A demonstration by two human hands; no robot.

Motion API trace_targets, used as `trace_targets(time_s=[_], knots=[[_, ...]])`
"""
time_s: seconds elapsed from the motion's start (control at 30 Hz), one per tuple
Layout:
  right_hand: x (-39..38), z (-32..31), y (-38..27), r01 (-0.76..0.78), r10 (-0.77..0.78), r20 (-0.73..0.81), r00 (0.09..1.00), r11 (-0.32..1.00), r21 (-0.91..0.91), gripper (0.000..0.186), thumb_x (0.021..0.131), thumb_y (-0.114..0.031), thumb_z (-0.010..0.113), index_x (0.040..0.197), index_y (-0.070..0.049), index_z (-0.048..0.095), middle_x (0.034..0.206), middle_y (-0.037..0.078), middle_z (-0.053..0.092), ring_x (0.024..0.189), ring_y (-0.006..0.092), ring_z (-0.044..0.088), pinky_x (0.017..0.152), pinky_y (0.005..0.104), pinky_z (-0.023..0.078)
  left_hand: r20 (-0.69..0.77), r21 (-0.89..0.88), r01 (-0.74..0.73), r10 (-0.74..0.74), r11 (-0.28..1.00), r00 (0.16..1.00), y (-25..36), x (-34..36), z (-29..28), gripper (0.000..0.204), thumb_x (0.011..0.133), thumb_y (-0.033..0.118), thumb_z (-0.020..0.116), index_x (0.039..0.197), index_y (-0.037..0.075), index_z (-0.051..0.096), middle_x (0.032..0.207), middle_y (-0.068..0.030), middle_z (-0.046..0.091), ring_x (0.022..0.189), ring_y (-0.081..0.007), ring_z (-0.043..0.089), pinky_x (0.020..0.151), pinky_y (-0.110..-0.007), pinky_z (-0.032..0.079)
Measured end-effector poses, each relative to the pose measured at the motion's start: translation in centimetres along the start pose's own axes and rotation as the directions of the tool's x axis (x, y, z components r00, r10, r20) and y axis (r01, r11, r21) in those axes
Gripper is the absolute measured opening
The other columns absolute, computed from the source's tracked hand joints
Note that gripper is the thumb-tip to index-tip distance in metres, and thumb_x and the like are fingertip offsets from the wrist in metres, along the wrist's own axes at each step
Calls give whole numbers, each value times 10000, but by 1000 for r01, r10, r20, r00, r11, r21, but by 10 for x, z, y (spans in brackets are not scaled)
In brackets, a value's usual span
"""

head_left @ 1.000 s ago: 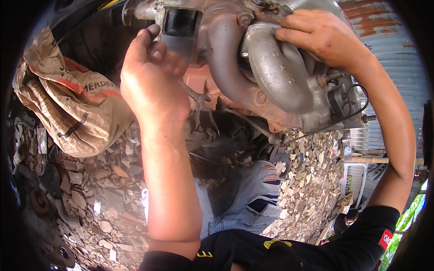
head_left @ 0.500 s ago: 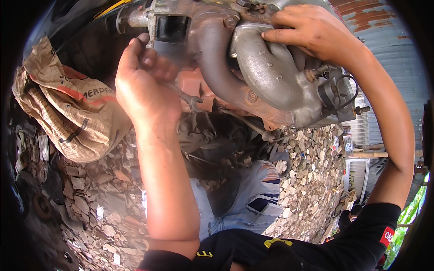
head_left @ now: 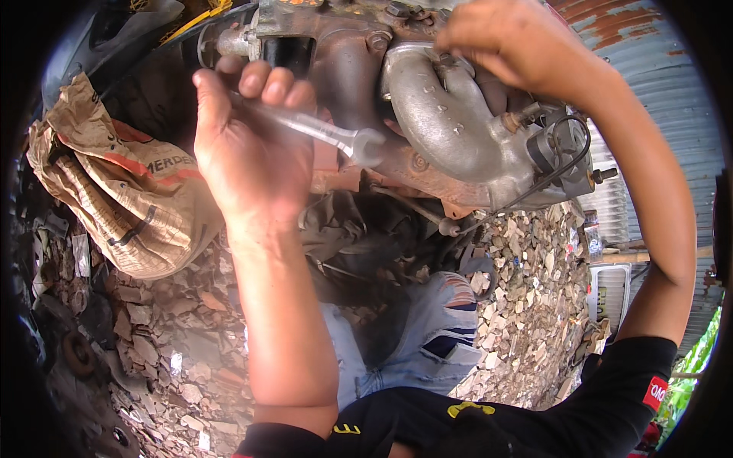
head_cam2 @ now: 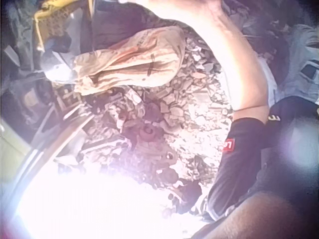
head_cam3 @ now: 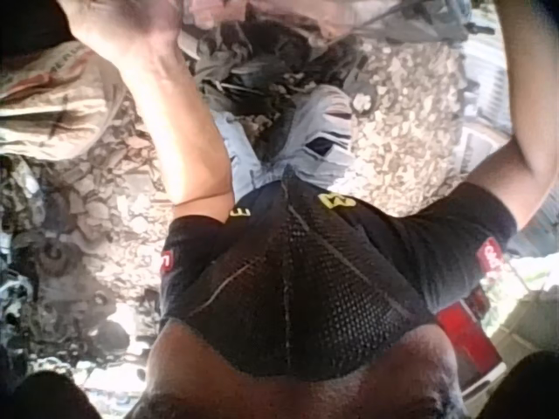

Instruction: The person is working on a car engine, using a wrench to tighten bolts on the exhaust manifold. They are sitting on the ground in a cluttered workshop environment.

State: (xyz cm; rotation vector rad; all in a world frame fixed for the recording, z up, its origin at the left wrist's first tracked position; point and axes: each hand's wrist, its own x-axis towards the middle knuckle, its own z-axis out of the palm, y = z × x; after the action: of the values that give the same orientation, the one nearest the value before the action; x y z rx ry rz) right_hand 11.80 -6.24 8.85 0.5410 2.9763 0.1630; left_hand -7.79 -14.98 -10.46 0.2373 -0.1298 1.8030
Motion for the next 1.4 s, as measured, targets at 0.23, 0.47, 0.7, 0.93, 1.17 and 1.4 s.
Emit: trace_targets(time_s=[0.23, 0.47, 0.7, 0.93, 1.17, 1.4], knots=[[10, -45, -58, -228, 101, 321, 942, 894, 386, 412, 982, -312, 667, 1300, -51, 674, 1015, 103, 752, 889, 206, 699, 797, 330, 542, -67, -32, -141, 139, 989, 988, -38, -10, 23, 359, 1062, 519, 486, 1052, 168, 560, 973, -24, 538, 950, -222, 493, 996, -424, 409], [6, -64, -65, -489, 271, 497, 824, 784, 383, 334, 977, -212, 606, 1248, -36, 693, 878, 57, 740, 800, 181, 687, 748, 346, 542, -69, 275, -161, 186, 948, 980, -63, -25, 42, 593, 1037, 635, 458, 1350, 132, 489, 1031, -24, 499, 972, -181, 502, 917, -363, 421], [-43, -63, -28, -435, 442, 138, 887, 897, -75, 266, 936, -181, 630, 1114, -17, 739, 851, 147, 743, 744, 258, 713, 710, 384, 555, -313, 337, 51, 61, 940, 948, -47, -20, 22, 420, 1066, 126, 443, 1448, -48, 435, 1158, -128, 625, 941, -208, 607, 795, -338, 511], [-48, -44, -10, -478, 508, 158, 847, 857, -194, 225, 886, -150, 629, 1029, -31, 755, 798, 200, 713, 741, 352, 712, 705, 425, 558, -316, 467, 29, 136, 884, 939, -44, -21, 28, 371, 1067, 89, 441, 1415, -38, 469, 1325, -200, 635, 1074, -257, 676, 857, -370, 565], [-36, -41, -18, -336, 412, 106, 905, 844, -419, 224, 848, -150, 603, 947, -23, 758, 824, 219, 712, 763, 392, 700, 722, 452, 566, -329, 420, 8, 144, 907, 933, -34, -17, 19, 407, 1002, 106, 561, 1366, -62, 486, 1208, -186, 650, 942, -229, 632, 815, -339, 511], [-58, -31, -10, -593, 600, 180, 779, 799, -100, 237, 896, -209, 624, 982, -25, 745, 800, 197, 715, 750, 358, 706, 703, 437, 553, -371, 395, 58, 101, 917, 923, -34, -14, 18, 302, 1030, 58, 433, 1316, -12, 499, 1163, -144, 677, 886, -211, 640, 790, -366, 545]])
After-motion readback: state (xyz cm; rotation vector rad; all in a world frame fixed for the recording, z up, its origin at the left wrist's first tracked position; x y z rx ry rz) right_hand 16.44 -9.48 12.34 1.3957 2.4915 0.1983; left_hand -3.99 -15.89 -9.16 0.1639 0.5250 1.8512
